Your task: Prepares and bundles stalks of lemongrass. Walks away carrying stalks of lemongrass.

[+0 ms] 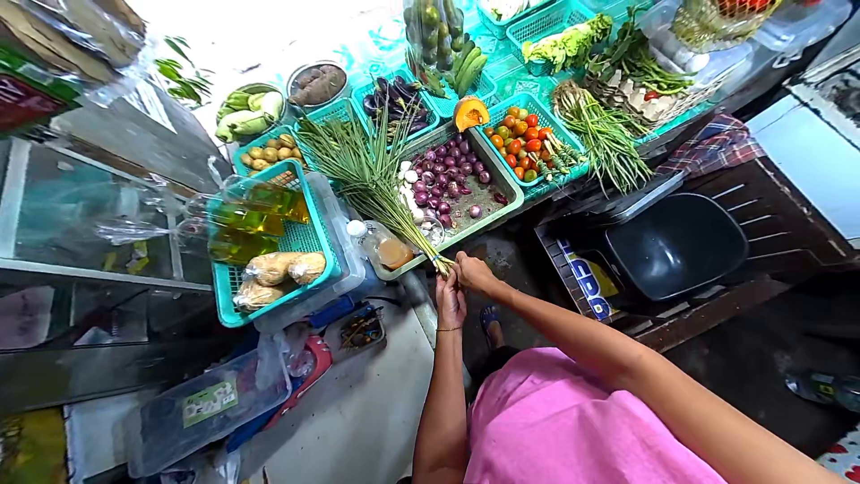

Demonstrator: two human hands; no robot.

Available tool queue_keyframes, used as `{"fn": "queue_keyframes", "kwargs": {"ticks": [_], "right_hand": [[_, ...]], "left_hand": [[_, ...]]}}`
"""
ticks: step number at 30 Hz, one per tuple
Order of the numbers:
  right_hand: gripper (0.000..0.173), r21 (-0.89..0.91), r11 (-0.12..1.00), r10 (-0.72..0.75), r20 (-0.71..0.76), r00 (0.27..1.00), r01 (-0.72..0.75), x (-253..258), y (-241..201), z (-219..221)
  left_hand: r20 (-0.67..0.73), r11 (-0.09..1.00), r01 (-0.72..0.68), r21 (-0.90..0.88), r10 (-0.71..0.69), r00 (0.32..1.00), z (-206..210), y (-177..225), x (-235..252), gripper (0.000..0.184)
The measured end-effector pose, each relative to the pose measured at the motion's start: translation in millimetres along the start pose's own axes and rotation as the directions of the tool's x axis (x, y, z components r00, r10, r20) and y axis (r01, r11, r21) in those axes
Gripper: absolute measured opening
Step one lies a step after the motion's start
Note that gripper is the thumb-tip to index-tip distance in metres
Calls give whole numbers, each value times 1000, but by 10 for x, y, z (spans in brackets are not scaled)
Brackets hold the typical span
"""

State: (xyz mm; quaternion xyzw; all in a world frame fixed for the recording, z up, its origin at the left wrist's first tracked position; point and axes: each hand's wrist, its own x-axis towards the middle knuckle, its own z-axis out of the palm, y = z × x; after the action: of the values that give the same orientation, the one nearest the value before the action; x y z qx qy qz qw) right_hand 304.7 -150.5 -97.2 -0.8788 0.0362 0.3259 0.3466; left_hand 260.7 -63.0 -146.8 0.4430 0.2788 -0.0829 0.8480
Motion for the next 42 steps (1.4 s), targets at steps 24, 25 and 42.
{"fn": "queue_keyframes", "kwargs": {"ticks": [24,25,42], "right_hand": [[24,28,857,454,-511,730,-514,-3990,4041,90],[25,121,787,569,-523,635,-605,-4264,4273,174],[26,876,124,324,-480,815,466,-4308,2868,614]], "left_hand": [[21,990,-100,101,98,995,107,95,-2,33],[20,989,-109,103,107,994,94,137,4,35],[708,711,-150,687,-608,358,1477,-1656,-2901,35]]}}
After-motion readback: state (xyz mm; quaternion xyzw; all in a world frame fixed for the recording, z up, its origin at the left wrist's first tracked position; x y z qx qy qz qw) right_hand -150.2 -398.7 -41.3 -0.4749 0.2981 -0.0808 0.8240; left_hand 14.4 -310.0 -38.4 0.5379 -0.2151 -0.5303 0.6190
